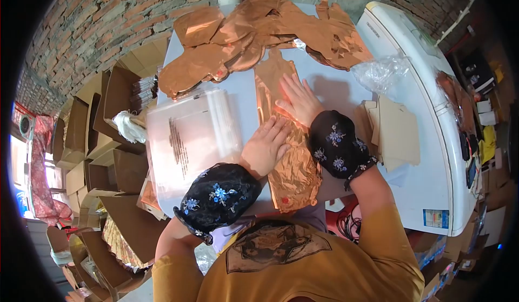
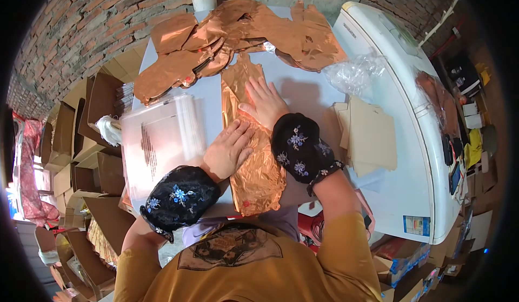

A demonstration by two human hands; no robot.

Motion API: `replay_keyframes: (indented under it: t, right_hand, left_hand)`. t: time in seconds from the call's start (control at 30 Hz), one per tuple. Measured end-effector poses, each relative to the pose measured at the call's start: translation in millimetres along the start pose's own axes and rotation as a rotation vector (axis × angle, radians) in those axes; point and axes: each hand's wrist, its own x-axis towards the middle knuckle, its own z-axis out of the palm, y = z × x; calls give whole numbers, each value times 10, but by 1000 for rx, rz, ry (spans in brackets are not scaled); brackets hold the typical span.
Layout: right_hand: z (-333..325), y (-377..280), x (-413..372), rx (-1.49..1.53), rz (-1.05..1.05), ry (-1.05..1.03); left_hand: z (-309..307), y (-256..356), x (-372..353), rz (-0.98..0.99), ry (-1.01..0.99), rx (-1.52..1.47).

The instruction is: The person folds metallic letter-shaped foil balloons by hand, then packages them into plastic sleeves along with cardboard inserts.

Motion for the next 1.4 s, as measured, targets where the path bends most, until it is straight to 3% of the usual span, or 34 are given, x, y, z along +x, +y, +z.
replay_keyframes:
  t: [0.33, 0.43, 0.53, 0.63, 0.73, 1.07, 1.4]
  right_hand:
    - [68, 107, 194, -5, 106, -14]
    - [38, 29, 251, -155, 73, 44]
    - [-22, -145, 317, -133, -169, 131]
    - [69, -218, 314, -117, -232, 24]
    - [90, -213, 339, -30, -144, -100]
    - [103, -245, 350, -87, -105, -150]
    - [151, -241, 395, -115, -126, -53]
  left_hand:
    - [-28, 13, 0, 15, -9, 55]
    - [-7, 17, -6, 23, 1, 70]
    - [5, 8, -1, 21, 0, 82]
    - [34, 23, -2, 3, -9, 77]
    - [52, 3, 0, -10, 2, 67]
    - [-77, 90, 54, -61, -117, 65]
    - [4, 79, -44, -5, -35, 95]
